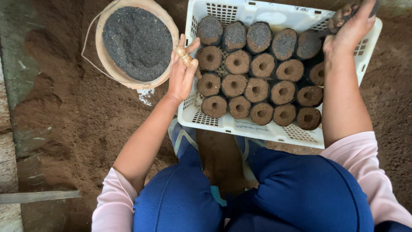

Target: The person sits on the ground and fills seedling pots in a white crate with soil, pressing soil into each pot by hand and with a wooden dibber, taking extra soil from a basin. The person then wraps a soil-filled block in black plastic sheeting on the ground.

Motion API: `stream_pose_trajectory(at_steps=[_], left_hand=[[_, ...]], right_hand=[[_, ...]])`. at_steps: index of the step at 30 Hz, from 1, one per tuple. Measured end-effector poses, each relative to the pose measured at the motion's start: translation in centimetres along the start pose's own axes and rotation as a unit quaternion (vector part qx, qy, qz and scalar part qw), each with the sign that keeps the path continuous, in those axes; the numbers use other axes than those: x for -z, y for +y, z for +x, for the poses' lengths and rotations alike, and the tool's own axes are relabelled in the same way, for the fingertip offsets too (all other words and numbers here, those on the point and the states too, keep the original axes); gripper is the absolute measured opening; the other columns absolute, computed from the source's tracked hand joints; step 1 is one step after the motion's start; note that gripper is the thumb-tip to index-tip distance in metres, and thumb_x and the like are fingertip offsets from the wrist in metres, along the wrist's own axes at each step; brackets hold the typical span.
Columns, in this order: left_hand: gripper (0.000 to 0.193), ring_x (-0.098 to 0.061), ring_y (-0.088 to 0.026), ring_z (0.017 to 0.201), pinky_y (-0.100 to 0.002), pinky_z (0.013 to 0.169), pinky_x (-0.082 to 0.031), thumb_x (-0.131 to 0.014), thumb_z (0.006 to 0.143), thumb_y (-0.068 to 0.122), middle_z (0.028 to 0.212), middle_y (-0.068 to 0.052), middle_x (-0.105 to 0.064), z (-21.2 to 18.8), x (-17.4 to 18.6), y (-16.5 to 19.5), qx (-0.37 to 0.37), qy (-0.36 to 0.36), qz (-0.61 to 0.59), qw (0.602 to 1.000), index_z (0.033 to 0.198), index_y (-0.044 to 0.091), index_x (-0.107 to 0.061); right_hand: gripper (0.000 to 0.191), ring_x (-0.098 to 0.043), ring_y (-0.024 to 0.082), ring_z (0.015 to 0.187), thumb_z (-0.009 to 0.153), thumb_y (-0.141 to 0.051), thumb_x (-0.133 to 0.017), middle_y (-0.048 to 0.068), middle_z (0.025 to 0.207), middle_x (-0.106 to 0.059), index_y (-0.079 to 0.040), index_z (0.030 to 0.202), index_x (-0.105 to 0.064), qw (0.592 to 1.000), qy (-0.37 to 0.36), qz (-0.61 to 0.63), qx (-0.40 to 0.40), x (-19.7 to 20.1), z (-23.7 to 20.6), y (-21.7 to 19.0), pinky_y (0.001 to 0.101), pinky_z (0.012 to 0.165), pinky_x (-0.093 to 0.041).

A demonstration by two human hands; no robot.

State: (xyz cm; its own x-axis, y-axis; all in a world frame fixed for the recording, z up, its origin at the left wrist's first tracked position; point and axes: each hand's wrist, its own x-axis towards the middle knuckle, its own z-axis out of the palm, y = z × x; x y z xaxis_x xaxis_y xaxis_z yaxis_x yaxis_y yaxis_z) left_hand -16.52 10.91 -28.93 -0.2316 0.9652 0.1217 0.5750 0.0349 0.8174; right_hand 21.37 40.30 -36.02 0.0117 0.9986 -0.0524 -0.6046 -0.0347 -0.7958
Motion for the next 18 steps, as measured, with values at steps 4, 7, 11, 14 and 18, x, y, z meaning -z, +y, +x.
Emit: stream_pose_trajectory(at_steps=[4,7,11,14,18], left_hand=[[0.064,-0.021,-0.039,0.16,-0.05,0.132,-0.014,-0.037,0.107,0.051,0.161,-0.01,-0.049,0.1,-0.1,0.1,-0.006,-0.001,0.006,1.0,0.15,0.006,-0.053],[0.066,-0.022,-0.039,0.16,-0.05,0.132,-0.014,-0.037,0.107,0.051,0.16,-0.01,-0.051,0.1,-0.1,0.1,-0.005,0.002,0.0,1.0,0.15,0.004,-0.052],[0.067,-0.023,-0.039,0.16,-0.05,0.132,-0.014,-0.037,0.106,0.052,0.159,-0.01,-0.052,0.2,-0.2,0.2,-0.007,0.003,0.008,1.0,0.149,0.003,-0.054],[0.069,-0.022,-0.038,0.16,-0.05,0.131,-0.014,-0.036,0.106,0.054,0.16,-0.011,-0.051,0.2,-0.3,0.2,-0.001,0.002,0.009,1.0,0.149,0.003,-0.053],[0.073,-0.019,-0.039,0.159,-0.05,0.13,-0.013,-0.034,0.106,0.058,0.162,-0.014,-0.047,0.3,-0.5,0.3,0.01,-0.003,0.005,1.0,0.151,0.003,-0.052]], right_hand=[[0.043,-0.041,0.012,0.052,0.109,-0.045,-0.07,0.002,0.075,-0.044,-0.008,0.097,-0.05,0.999,0.007,0.038,-0.033,1.3,0.1,-1.4,0.029,0.047,-0.028],[0.049,-0.044,0.015,0.056,0.111,-0.046,-0.07,0.005,0.074,-0.046,-0.005,0.095,-0.051,1.0,-0.008,-0.008,0.024,2.8,-0.1,-3.1,0.032,0.046,-0.03],[0.048,-0.055,0.022,0.062,0.106,-0.049,-0.068,0.008,0.077,-0.05,-0.007,0.094,-0.05,0.995,-0.006,-0.045,0.091,4.5,-0.2,-4.6,0.0381,0.052,-0.044],[0.048,-0.057,0.024,0.066,0.107,-0.048,-0.068,0.008,0.078,-0.051,-0.006,0.093,-0.05,0.984,0.005,-0.088,0.152,5.3,-0.1,-4.9,0.0403,0.055,-0.049],[0.039,-0.06,0.025,0.065,0.109,-0.038,-0.07,0.009,0.079,-0.049,-0.005,0.1,-0.052,0.982,0.011,-0.088,0.168,5.8,0.3,-4.8,0.0404,0.056,-0.05]])
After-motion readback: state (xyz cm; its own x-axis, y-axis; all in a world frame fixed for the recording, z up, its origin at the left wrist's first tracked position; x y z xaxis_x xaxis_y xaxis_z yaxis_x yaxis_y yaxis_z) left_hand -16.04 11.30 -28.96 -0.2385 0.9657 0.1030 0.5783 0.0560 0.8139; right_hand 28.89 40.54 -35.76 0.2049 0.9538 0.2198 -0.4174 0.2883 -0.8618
